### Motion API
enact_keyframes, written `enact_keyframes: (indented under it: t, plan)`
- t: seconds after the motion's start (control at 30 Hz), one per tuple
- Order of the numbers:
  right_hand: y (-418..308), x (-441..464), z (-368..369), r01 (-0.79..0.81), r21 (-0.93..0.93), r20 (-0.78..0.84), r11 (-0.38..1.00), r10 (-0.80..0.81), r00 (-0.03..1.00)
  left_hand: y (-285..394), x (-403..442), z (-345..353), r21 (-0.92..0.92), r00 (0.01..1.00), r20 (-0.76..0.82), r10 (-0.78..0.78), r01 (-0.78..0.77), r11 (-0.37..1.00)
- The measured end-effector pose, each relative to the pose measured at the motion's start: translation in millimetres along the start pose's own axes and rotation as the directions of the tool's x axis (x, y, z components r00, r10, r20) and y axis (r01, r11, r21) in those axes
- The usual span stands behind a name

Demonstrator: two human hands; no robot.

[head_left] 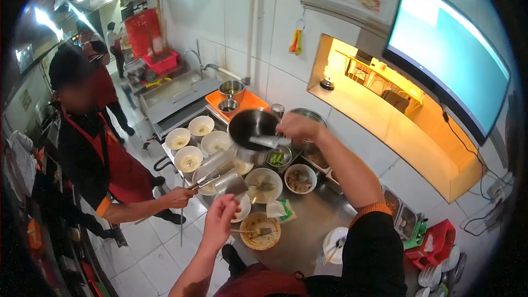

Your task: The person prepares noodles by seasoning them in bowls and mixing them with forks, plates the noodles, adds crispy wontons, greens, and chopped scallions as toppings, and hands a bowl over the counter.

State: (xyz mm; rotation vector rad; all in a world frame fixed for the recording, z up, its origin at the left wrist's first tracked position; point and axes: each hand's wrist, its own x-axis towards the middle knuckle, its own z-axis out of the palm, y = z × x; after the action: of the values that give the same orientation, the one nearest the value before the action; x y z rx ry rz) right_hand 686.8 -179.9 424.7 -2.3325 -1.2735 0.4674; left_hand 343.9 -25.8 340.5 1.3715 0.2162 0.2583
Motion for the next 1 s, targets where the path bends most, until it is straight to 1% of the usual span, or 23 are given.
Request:
enact_keyframes:
  t: [0.03,0.07,0.13,0.17,0.2,0.23,0.27,0.3,0.33,0.4,0.47,0.5,0.53,0.57,0.6,0.63,0.67,0.7,0.73,0.77,0.83,0.97,1.0]
  plan:
    - [-21.5,-24.0,13.0,-0.007,0.051,-0.016,0.999,0.008,1.0,-6.3,-0.2,7.3,-0.079,0.996,-0.09,-0.021,0.014,0.997]
    - [-69.8,-60.6,13.7,-0.123,-0.037,0.017,0.992,0.124,0.992,-10.8,-4.3,13.4,-0.075,0.996,-0.088,-0.015,0.009,0.997]
    - [-37.7,-70.9,62.2,0.083,-0.121,0.101,0.989,-0.071,0.992,-17.8,-16.2,22.1,-0.226,0.975,-0.056,-0.215,0.197,0.954]
    - [-28.4,-80.2,83.1,0.198,-0.173,0.146,0.965,-0.174,0.974,-22.0,-26.2,24.5,-0.269,0.975,0.008,-0.222,0.216,0.939]
    - [-38.2,-97.8,92.3,0.332,-0.256,0.203,0.908,-0.286,0.937,-22.9,-37.8,26.9,-0.268,0.975,0.003,-0.224,0.216,0.939]
    - [-74.3,-125.2,87.1,0.106,-0.1,0.195,0.989,-0.085,0.977,-22.0,-49.3,30.1,-0.353,0.952,0.027,-0.304,0.294,0.888]
    - [-107.9,-149.8,83.6,-0.135,0.056,0.224,0.989,0.12,0.967,-24.1,-60.7,33.6,-0.436,0.922,0.058,-0.382,0.368,0.822]
    - [-112.3,-158.3,92.2,-0.273,0.08,0.321,0.959,0.235,0.918,-30.3,-71.2,37.9,-0.451,0.922,0.017,-0.387,0.352,0.82]
    - [-112.1,-167.1,100.8,-0.27,0.08,0.326,0.959,0.231,0.917,-34.3,-81.0,41.8,-0.454,0.921,0.011,-0.39,0.352,0.819]
    - [-109.2,-185.9,120.5,-0.197,0.061,0.292,0.978,0.172,0.941,-42.1,-102.8,48.2,-0.436,0.929,-0.04,-0.367,0.315,0.843]
    - [-107.7,-201.2,142.2,-0.217,0.039,0.338,0.975,0.191,0.922,-56.0,-116.6,50.2,-0.454,0.925,-0.069,-0.373,0.304,0.837]
    - [-115.6,-214.1,149.6,-0.216,-0.038,0.172,0.976,0.219,0.96,-62.0,-122.3,51.4,-0.462,0.931,-0.079,-0.356,0.283,0.841]
    - [-124.6,-226.1,153.0,-0.225,-0.116,-0.003,0.967,0.226,0.974,-67.2,-125.8,53.2,-0.469,0.938,-0.088,-0.335,0.258,0.845]
    - [-140.7,-235.3,154.2,-0.29,-0.129,-0.133,0.948,0.273,0.953,-70.8,-127.9,56.3,-0.454,0.922,-0.159,-0.354,0.25,0.855]
    - [-155.8,-243.8,153.6,-0.284,-0.129,-0.114,0.95,0.27,0.956,-78.2,-129.8,57.7,-0.461,0.915,-0.171,-0.365,0.254,0.85]
    - [-170.1,-250.7,153.4,-0.195,-0.183,-0.299,0.964,0.135,0.945,-88.0,-130.8,57.0,-0.464,0.921,-0.185,-0.344,0.226,0.857]
    - [-178.0,-255.1,155.5,-0.112,-0.247,-0.462,0.962,-0.015,0.887,-97.0,-132.0,55.6,-0.466,0.925,-0.204,-0.322,0.197,0.863]
    - [-180.4,-258.6,160.7,-0.092,-0.241,-0.438,0.966,-0.023,0.899,-102.9,-131.9,55.1,-0.484,0.917,-0.233,-0.323,0.179,0.857]
    - [-182.6,-264.1,168.0,-0.029,-0.229,-0.285,0.973,-0.038,0.958,-101.0,-135.3,58.3,-0.491,0.903,-0.26,-0.341,0.181,0.852]
    - [-184.6,-268.4,175.6,0.027,-0.203,-0.13,0.979,-0.055,0.99,-97.9,-136.7,61.0,-0.469,0.916,-0.278,-0.289,0.133,0.873]
    - [-176.2,-264.0,189.3,0.028,-0.19,-0.109,0.981,-0.05,0.993,-100.4,-135.6,58.7,-0.369,0.935,-0.309,-0.176,0.053,0.928]
    - [-169.4,-261.9,190.7,-0.001,-0.195,-0.071,0.981,-0.013,0.997,-98.0,-143.0,57.0,-0.376,0.911,-0.311,-0.272,0.145,0.915]
    - [-168.1,-259.1,185.3,0.007,-0.192,-0.058,0.981,-0.019,0.998,-97.6,-141.3,57.2,-0.352,0.915,-0.322,-0.242,0.121,0.928]
